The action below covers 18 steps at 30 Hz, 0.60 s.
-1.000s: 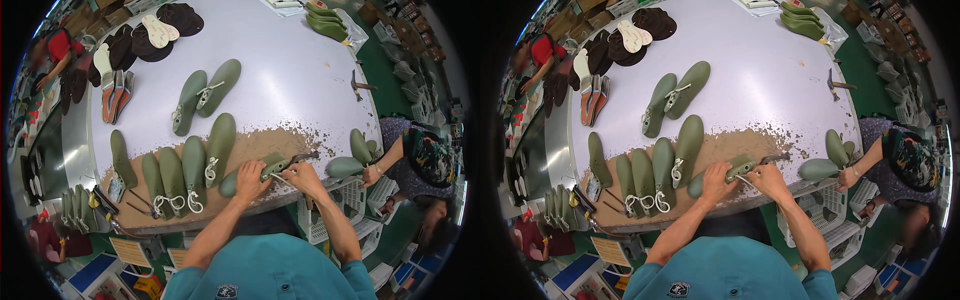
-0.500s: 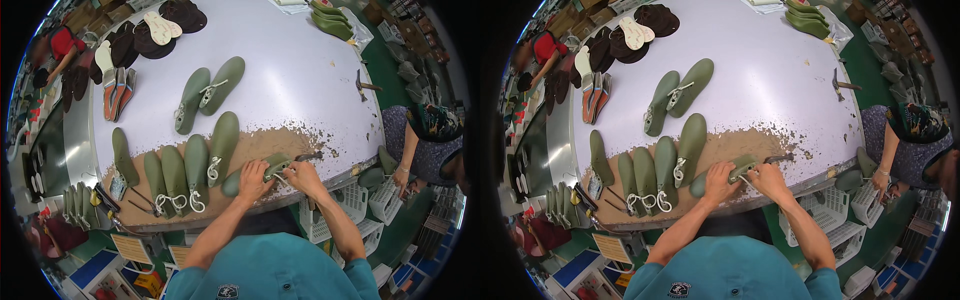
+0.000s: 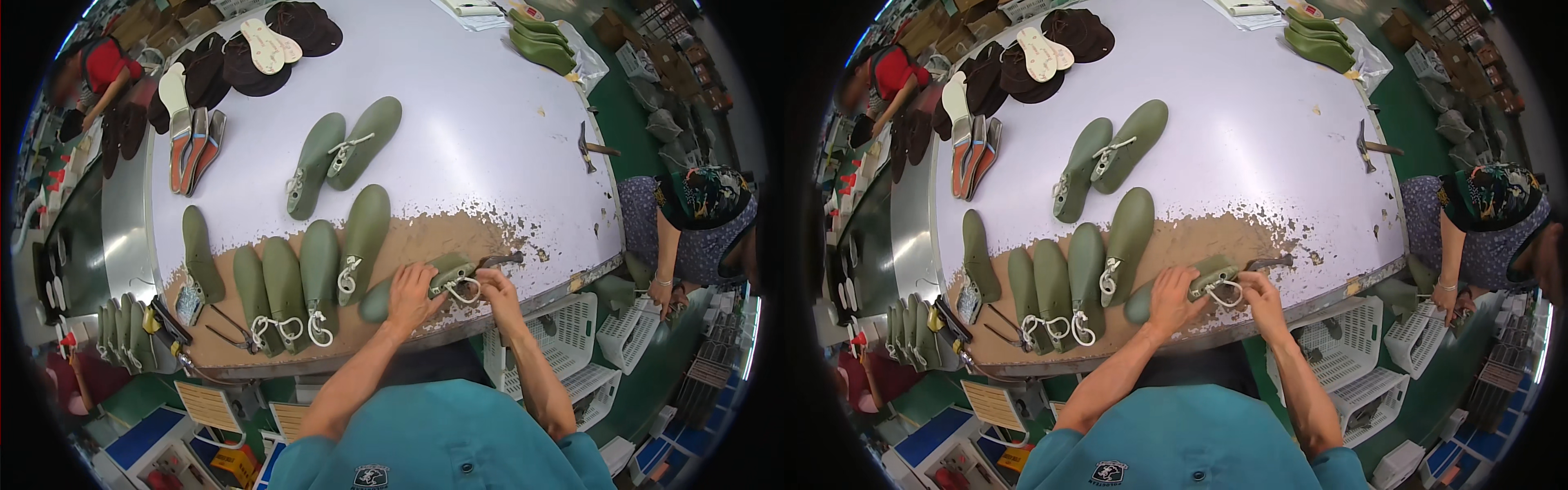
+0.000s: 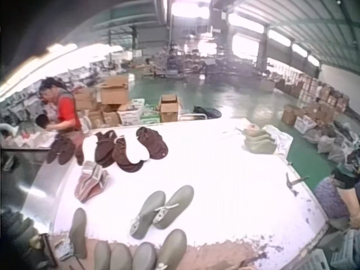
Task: The person staples white insoles to green shoe uppers using a pneumatic staple gun. They then thread white shoelaces through the eyelets of the assembled shoes and tie them into bows. The finished shoes are placed on the table.
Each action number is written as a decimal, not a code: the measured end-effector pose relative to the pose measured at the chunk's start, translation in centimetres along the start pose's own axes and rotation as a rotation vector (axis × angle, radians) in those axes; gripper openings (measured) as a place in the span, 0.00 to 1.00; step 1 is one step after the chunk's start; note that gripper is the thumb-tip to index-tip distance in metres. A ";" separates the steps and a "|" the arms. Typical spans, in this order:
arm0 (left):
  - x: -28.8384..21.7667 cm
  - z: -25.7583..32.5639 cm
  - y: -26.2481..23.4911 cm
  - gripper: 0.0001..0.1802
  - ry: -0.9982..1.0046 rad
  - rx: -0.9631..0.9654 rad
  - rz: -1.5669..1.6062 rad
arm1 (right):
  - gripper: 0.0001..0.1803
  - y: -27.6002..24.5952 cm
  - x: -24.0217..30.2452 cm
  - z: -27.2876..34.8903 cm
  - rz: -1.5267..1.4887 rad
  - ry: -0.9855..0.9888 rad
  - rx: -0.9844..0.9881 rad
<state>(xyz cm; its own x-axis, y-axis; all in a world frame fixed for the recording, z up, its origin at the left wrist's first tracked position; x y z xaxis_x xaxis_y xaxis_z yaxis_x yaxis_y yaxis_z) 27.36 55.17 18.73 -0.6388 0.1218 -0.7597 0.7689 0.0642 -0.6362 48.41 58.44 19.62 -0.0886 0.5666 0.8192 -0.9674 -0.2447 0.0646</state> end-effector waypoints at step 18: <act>0.2 0.0 0.5 0.29 -0.007 0.010 -0.008 | 0.09 4.6 1.7 1.2 0.873 -0.629 -0.205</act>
<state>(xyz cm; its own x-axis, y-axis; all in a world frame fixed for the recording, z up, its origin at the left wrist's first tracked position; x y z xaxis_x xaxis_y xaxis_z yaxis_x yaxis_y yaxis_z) 27.58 55.18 18.23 -0.6448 0.1144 -0.7557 0.7637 0.0556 -0.6432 44.12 57.31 21.99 -0.6824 -0.2556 0.6848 -0.6563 -0.1984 -0.7280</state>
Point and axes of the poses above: each hand's wrist, its own z-axis away from the middle knuckle, its own y-axis out of the palm, x = y × z, the point moved 6 cm from there along -z, towards the middle knuckle, and after that the axes turned 5 degrees about x, right-handed, at the moved point
